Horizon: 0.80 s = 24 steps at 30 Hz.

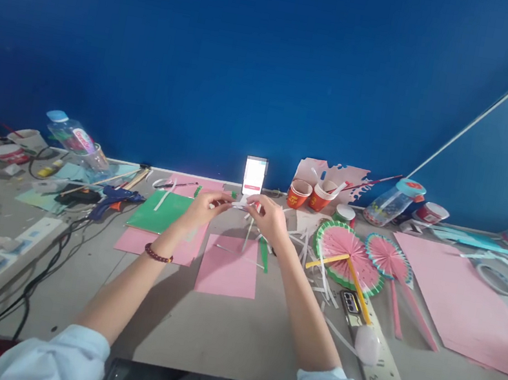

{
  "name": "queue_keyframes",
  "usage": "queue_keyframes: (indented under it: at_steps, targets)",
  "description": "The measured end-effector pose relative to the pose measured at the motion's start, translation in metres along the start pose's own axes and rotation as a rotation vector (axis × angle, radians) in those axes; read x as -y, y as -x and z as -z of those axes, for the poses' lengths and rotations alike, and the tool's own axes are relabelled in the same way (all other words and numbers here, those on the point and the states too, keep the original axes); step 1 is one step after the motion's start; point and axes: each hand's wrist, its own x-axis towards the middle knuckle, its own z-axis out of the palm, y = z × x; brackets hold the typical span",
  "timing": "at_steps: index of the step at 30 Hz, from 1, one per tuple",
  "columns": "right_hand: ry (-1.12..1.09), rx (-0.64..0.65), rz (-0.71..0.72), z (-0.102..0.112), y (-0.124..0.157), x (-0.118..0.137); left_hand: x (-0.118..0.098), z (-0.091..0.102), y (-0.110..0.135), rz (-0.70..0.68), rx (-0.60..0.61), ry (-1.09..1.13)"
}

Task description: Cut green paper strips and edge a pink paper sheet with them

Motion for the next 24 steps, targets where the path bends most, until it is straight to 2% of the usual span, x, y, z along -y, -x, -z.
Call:
queue_keyframes:
  at_steps: [5,11,15,24]
  targets:
    - [-0.054,0.105,-0.027,0.023,-0.003,0.008,-0.008,0.008,0.001,-0.056,0.059,0.054]
    - [-0.114,0.317,-0.003,0.047,-0.002,0.020,-0.014,0.022,0.011,-0.023,0.262,0.202]
    - [-0.095,0.404,0.019,0.052,0.003,0.031,-0.021,0.029,0.014,-0.009,0.394,0.257]
    - [-0.157,0.454,0.012,0.056,0.003,0.038,-0.015,0.034,0.014,0.000,0.444,0.397]
